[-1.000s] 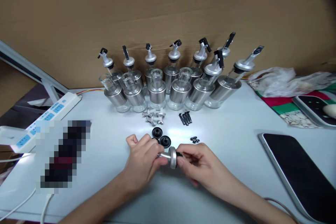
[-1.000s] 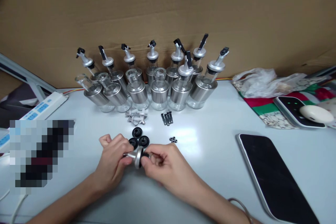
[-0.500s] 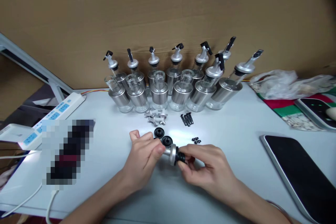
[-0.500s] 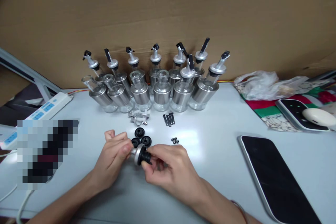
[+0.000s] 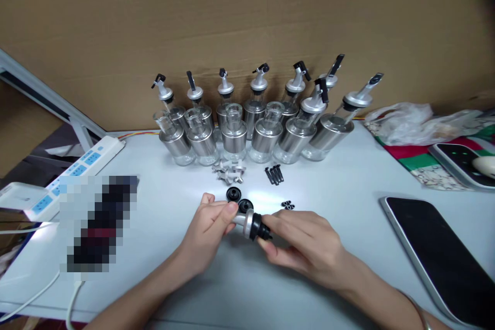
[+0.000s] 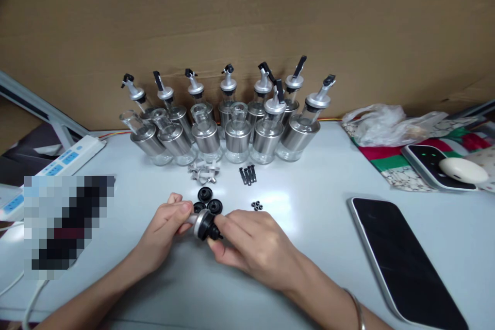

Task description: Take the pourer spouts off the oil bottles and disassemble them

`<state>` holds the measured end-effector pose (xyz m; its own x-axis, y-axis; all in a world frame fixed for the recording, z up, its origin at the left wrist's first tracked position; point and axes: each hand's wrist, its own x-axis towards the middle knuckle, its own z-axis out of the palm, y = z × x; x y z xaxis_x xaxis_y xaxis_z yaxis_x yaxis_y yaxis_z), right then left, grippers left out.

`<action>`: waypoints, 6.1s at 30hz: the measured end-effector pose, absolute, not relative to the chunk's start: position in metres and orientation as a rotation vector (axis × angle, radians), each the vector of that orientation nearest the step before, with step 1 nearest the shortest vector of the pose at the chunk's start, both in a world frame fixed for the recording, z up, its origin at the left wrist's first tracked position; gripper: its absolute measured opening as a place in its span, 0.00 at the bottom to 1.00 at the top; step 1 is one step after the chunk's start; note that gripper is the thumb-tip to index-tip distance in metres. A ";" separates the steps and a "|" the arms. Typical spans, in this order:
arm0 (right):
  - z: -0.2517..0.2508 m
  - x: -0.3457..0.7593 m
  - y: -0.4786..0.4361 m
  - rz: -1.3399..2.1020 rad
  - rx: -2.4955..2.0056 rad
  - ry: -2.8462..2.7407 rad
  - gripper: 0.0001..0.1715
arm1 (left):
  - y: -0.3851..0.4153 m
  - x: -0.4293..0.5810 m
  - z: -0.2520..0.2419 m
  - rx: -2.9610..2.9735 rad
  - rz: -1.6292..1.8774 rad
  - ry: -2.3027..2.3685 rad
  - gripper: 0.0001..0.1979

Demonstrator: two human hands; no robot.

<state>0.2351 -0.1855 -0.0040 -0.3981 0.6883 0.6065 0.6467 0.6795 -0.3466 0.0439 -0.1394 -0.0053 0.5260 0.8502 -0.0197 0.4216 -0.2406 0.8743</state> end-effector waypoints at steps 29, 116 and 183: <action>-0.004 0.237 -0.183 0.576 -1.318 -2.233 0.13 | -0.069 -0.001 -0.041 2.304 0.653 1.295 0.11; 0.058 0.292 -0.072 0.243 -1.261 -1.227 0.18 | -0.117 0.065 0.003 2.674 0.909 0.807 0.16; 0.094 0.276 -0.106 0.846 -0.998 -1.135 0.31 | -0.110 0.135 0.036 1.738 0.641 0.875 0.20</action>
<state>0.2758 -0.1056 0.0939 0.2250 0.9203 0.3200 -0.0437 0.3376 -0.9403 0.1347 -0.1098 0.0361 0.5911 0.8066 0.0083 0.2508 -0.1935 0.9485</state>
